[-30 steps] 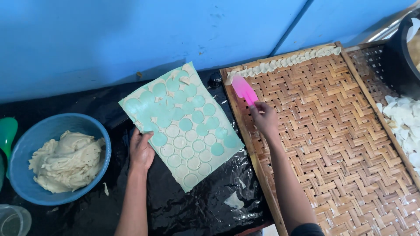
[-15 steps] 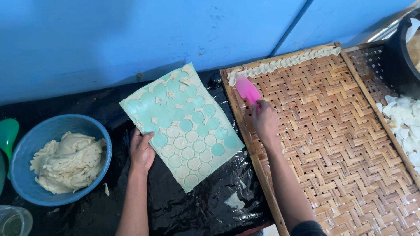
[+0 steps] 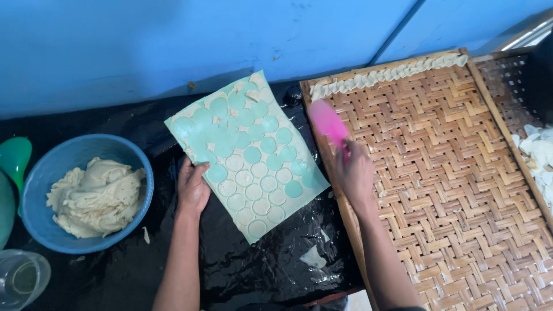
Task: Scraping and transferring snack dough discs from a stencil to a drying tray.
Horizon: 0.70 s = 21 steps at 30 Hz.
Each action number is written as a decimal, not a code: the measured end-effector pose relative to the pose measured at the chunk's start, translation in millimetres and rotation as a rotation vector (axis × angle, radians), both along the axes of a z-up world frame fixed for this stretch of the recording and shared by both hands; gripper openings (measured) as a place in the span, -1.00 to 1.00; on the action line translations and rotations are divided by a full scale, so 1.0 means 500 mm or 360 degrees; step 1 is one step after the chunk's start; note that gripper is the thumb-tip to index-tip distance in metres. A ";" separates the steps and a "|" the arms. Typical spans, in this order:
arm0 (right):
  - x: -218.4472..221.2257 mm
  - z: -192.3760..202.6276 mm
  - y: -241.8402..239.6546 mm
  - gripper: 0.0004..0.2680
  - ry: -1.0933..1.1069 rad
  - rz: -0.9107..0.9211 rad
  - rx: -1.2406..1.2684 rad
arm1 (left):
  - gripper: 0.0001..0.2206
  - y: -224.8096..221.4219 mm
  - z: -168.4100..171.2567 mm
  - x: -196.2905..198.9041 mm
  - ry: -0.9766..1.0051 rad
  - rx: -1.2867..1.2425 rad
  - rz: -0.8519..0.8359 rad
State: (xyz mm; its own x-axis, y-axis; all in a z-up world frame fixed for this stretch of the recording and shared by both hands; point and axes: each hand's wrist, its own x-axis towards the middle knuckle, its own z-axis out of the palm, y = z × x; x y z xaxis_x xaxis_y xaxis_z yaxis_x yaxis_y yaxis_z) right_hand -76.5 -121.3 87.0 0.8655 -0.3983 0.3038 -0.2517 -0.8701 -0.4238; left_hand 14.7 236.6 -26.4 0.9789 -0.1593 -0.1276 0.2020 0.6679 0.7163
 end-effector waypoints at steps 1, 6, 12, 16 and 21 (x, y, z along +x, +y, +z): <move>-0.021 -0.001 0.018 -0.80 0.0011 0.0007 0.0005 | -0.57 0.001 -0.004 -0.001 0.0011 0.0005 0.0007; -0.123 0.012 0.087 -0.80 0.0170 0.0250 0.0339 | -0.56 0.002 -0.012 -0.005 -0.0029 0.0023 0.0015; -0.192 0.039 0.098 -0.81 0.0337 0.0128 0.0245 | -0.56 0.000 0.007 -0.006 -0.0004 0.0053 -0.0019; -0.210 0.036 0.092 -0.81 0.0326 0.0125 0.0162 | -0.55 -0.004 0.019 -0.007 -0.0035 0.0057 -0.0020; -0.207 0.047 0.106 -0.81 0.0410 0.0071 0.0146 | -0.56 -0.002 0.012 -0.006 -0.0043 0.0042 -0.0015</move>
